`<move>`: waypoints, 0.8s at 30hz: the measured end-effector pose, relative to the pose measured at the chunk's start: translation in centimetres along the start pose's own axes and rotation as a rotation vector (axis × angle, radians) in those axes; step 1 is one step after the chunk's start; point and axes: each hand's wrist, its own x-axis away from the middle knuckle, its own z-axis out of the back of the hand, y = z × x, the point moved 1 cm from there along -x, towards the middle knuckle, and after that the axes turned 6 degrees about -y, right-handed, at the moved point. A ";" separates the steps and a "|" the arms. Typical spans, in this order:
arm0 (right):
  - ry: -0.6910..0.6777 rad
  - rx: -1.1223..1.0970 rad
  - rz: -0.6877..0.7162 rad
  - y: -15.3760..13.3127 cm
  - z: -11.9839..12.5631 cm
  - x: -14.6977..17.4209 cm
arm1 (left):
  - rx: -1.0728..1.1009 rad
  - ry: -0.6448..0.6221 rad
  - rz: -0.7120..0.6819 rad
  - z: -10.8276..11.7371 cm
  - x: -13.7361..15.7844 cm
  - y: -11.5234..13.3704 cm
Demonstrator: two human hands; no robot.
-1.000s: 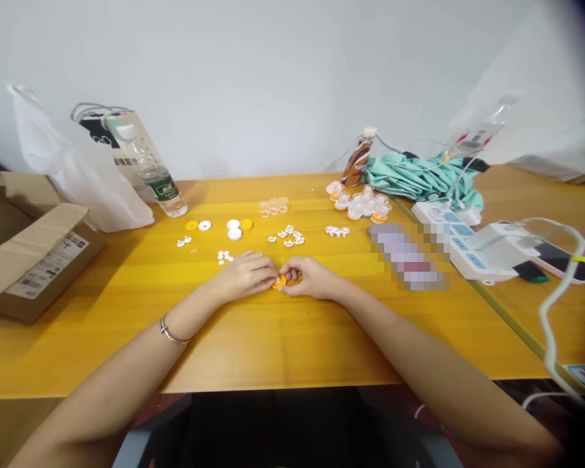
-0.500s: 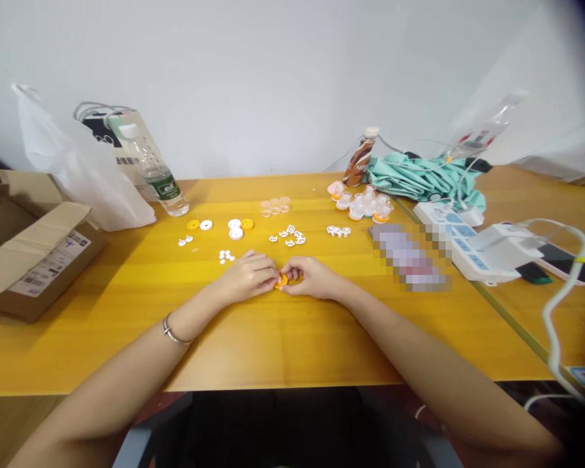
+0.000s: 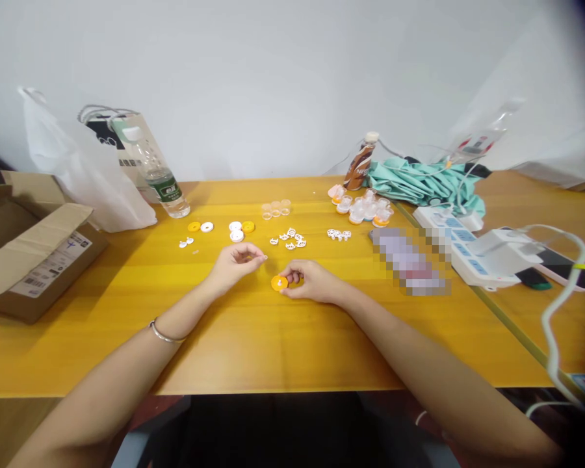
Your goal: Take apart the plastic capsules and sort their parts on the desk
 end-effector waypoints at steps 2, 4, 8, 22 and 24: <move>0.006 0.003 -0.005 0.0 0.0 0.0 | -0.008 0.014 0.006 0.7 -0.1 0.2; 0.006 -0.002 -0.006 0.1 0.0 0.0 | -0.037 0.022 0.012 2.1 -0.4 0.7; -0.002 -0.009 0.007 0.2 -0.1 0.0 | -0.256 -0.032 0.120 8.0 -0.3 1.7; -0.022 -0.002 0.028 -0.2 0.2 0.2 | -0.809 -0.189 0.558 16.8 0.7 -2.1; -0.023 0.003 0.027 -0.2 0.2 0.2 | -0.817 -0.193 0.554 16.4 0.5 -2.3</move>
